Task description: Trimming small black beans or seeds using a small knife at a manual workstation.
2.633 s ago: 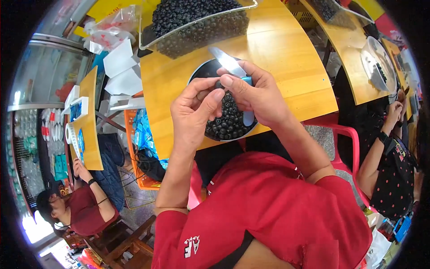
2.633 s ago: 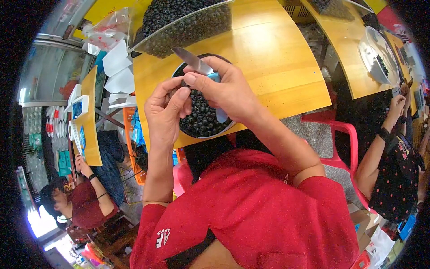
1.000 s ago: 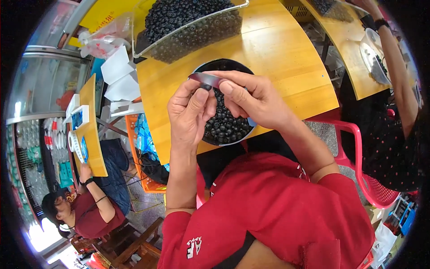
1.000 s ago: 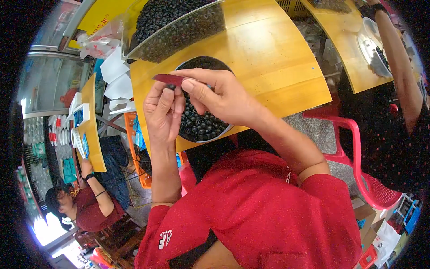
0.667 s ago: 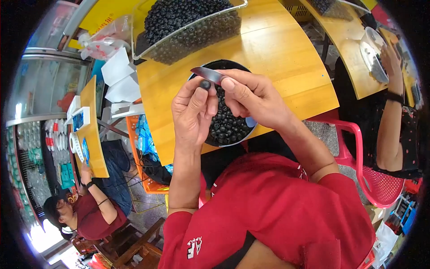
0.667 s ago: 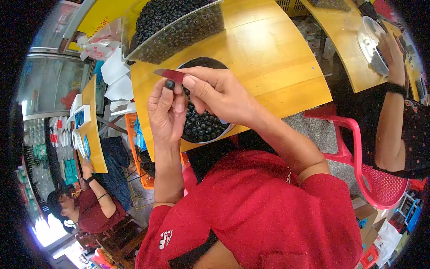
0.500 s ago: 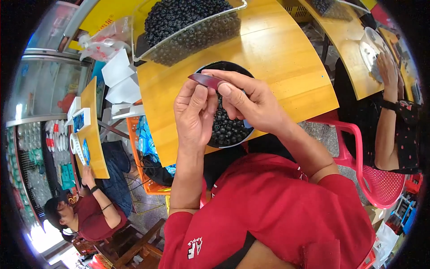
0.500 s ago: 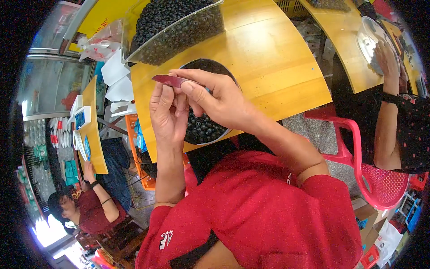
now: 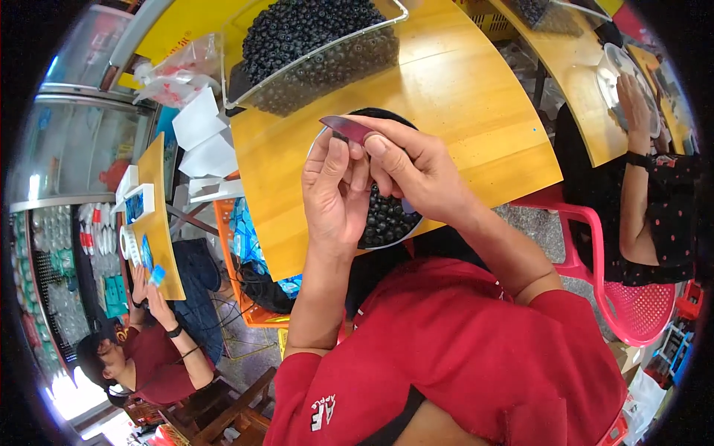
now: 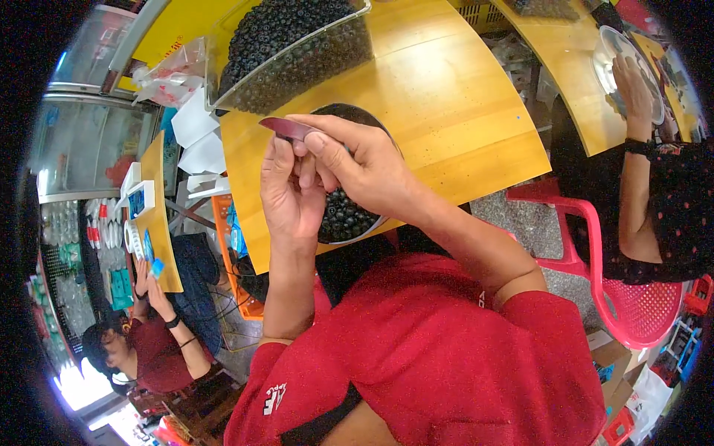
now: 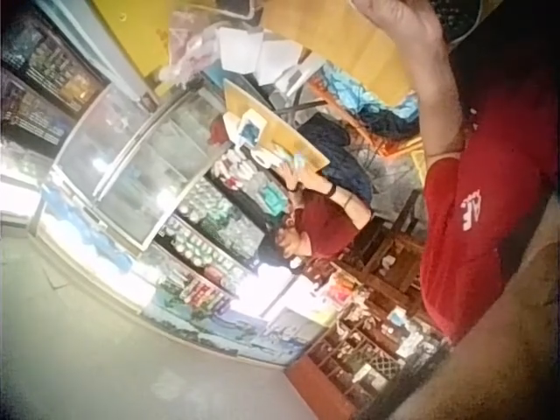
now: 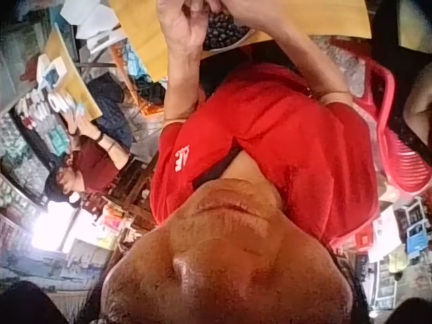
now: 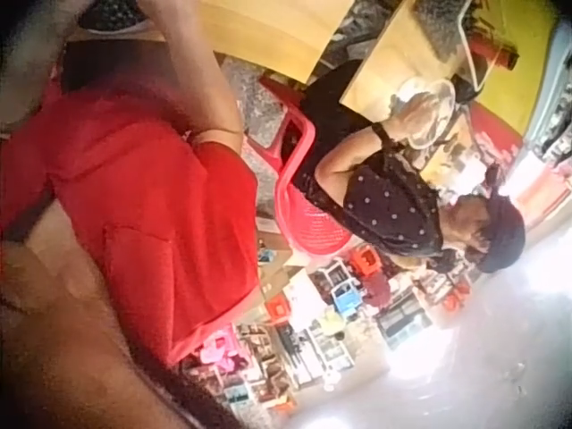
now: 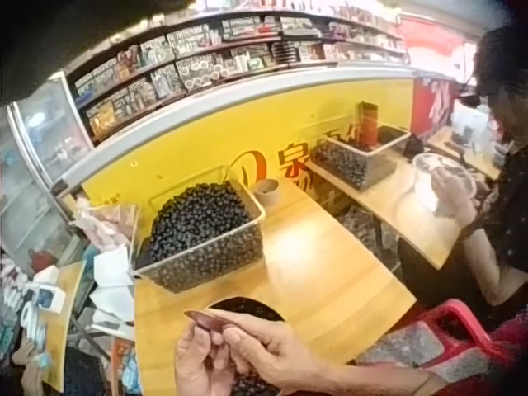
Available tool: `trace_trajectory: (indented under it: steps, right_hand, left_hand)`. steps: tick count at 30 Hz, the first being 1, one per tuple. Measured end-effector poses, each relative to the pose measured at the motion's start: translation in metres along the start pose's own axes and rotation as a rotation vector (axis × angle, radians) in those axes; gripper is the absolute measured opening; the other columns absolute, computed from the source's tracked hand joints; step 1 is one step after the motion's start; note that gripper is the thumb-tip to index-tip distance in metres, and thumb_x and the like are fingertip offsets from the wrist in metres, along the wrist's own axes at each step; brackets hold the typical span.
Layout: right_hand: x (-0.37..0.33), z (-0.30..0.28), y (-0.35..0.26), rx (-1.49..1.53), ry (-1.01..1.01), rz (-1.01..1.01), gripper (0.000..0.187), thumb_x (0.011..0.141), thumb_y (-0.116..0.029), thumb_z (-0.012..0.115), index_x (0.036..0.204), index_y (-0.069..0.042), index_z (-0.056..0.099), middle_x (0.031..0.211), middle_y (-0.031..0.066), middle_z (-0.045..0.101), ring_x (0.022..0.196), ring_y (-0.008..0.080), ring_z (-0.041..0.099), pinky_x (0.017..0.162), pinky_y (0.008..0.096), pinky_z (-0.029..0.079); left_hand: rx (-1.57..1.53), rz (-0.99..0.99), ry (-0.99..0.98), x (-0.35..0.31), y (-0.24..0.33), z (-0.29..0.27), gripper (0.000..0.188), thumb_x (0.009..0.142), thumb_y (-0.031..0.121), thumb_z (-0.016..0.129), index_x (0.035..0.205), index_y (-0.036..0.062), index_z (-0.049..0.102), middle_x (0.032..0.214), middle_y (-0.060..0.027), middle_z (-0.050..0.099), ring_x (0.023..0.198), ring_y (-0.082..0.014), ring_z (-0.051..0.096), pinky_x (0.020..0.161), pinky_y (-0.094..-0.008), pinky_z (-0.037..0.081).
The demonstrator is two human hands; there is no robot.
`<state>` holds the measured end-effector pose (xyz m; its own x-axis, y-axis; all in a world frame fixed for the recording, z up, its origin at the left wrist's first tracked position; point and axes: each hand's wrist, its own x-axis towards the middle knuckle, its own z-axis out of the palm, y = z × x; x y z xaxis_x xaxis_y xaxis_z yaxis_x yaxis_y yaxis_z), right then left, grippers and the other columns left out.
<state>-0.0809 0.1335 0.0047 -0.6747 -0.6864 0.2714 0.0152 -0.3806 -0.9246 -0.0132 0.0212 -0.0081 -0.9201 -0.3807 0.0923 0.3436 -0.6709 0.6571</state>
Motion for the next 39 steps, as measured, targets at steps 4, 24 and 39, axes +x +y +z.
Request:
trace_trajectory:
  steps: [4, 24, 39]
  right_hand:
    - [0.002, -0.006, -0.004, 0.082, -0.025, 0.102, 0.033, 0.098, -0.017, 0.041, 0.126, -0.002, 0.05, 0.059, -0.0058, 0.044, 0.049, 0.0009, 0.037, 0.044, 0.0173, 0.029]
    - [0.014, -0.03, -0.027, -0.376, -0.324, 0.056, 0.027, 0.095, -0.014, 0.048, 0.117, -0.005, 0.059, 0.057, -0.0011, 0.051, 0.05, 0.0045, 0.045, 0.047, 0.0213, 0.038]
    - [-0.003, -0.006, -0.02, -0.046, -0.115, 0.063, 0.038, 0.097, -0.019, 0.041, 0.131, -0.003, 0.046, 0.056, -0.005, 0.043, 0.05, 0.0018, 0.038, 0.046, 0.018, 0.029]
  left_hand:
    - [0.025, -0.021, -0.047, 0.001, 0.003, -0.005, 0.025, 0.09, 0.017, 0.058, 0.111, 0.0031, 0.058, 0.086, -0.0061, 0.061, 0.057, -0.0081, 0.044, 0.052, -0.0183, 0.037]
    - [0.518, -0.173, -0.112, -0.005, 0.055, -0.007, 0.019, 0.087, 0.006, 0.059, 0.104, -0.0021, 0.062, 0.076, -0.0075, 0.062, 0.051, -0.0082, 0.053, 0.039, -0.016, 0.035]
    - [0.257, -0.158, -0.039, -0.005, 0.038, -0.006, 0.02, 0.088, 0.012, 0.061, 0.103, 0.0005, 0.061, 0.084, -0.0078, 0.063, 0.055, -0.0095, 0.053, 0.038, -0.0149, 0.031]
